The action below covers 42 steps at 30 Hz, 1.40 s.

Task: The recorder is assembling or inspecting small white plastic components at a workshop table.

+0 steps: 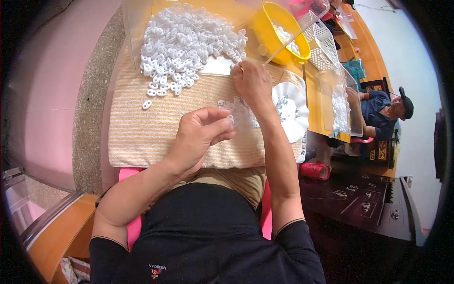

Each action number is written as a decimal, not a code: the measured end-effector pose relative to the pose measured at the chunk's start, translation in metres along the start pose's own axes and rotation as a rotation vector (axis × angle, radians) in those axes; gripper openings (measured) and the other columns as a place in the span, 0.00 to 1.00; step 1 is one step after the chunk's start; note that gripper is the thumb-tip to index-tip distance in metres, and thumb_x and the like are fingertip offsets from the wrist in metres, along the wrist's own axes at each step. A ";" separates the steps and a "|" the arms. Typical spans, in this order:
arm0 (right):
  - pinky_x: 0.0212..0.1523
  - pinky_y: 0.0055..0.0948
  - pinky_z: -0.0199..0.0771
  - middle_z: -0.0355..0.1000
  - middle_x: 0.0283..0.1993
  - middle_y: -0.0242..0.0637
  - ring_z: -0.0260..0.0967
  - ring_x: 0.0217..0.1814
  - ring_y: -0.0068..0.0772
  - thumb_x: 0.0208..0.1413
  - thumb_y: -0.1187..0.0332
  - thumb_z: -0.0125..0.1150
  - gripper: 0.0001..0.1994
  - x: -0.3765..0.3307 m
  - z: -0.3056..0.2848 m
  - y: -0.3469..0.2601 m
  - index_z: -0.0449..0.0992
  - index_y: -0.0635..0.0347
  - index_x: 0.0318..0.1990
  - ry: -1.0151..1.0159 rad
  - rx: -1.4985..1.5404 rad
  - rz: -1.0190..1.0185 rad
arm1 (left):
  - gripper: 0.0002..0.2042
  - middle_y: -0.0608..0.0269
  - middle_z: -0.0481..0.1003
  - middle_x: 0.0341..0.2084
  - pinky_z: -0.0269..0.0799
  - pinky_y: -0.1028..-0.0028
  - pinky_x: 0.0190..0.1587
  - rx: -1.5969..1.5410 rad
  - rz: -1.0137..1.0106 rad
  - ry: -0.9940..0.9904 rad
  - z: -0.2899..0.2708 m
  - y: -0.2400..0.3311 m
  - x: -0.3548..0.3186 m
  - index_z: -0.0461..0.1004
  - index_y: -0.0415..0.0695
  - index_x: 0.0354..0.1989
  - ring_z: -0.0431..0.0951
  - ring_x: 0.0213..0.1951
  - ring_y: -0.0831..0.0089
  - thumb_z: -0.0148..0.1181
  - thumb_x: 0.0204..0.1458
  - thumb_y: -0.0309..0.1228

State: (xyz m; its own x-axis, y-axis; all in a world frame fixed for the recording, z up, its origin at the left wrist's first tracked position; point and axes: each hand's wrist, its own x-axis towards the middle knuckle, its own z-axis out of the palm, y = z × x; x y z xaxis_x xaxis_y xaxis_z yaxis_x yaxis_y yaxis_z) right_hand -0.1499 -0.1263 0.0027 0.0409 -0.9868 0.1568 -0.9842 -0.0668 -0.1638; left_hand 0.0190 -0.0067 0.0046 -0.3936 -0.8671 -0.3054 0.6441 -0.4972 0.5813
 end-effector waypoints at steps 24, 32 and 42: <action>0.36 0.24 0.78 0.76 0.33 0.38 0.75 0.31 0.26 0.54 0.76 0.62 0.09 -0.099 -0.025 0.029 0.76 0.70 0.41 0.034 1.417 0.278 | 0.08 0.61 0.75 0.31 0.79 0.74 0.41 0.022 -0.004 0.029 0.001 -0.006 0.001 0.73 0.36 0.42 0.77 0.33 0.75 0.59 0.54 0.22; 0.37 0.26 0.81 0.76 0.35 0.38 0.75 0.33 0.27 0.52 0.77 0.64 0.13 -0.115 -0.026 0.029 0.74 0.71 0.45 -0.028 1.491 0.303 | 0.08 0.61 0.76 0.31 0.79 0.74 0.41 0.033 -0.012 0.024 0.000 -0.008 0.002 0.73 0.36 0.41 0.77 0.33 0.75 0.59 0.54 0.22; 0.37 0.26 0.81 0.76 0.36 0.41 0.76 0.33 0.29 0.53 0.77 0.63 0.11 -0.125 -0.022 0.026 0.74 0.71 0.44 -0.069 1.517 0.263 | 0.08 0.60 0.76 0.32 0.79 0.74 0.41 0.040 -0.015 0.005 -0.003 -0.010 0.003 0.73 0.35 0.41 0.77 0.33 0.74 0.59 0.54 0.23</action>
State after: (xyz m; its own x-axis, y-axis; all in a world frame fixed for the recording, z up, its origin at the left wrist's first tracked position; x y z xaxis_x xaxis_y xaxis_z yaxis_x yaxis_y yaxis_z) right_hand -0.1846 -0.0011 0.0005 -0.0506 -0.9962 -0.0713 0.1281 0.0643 -0.9897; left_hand 0.0130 -0.0043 -0.0043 -0.4000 -0.8596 -0.3179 0.6112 -0.5087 0.6064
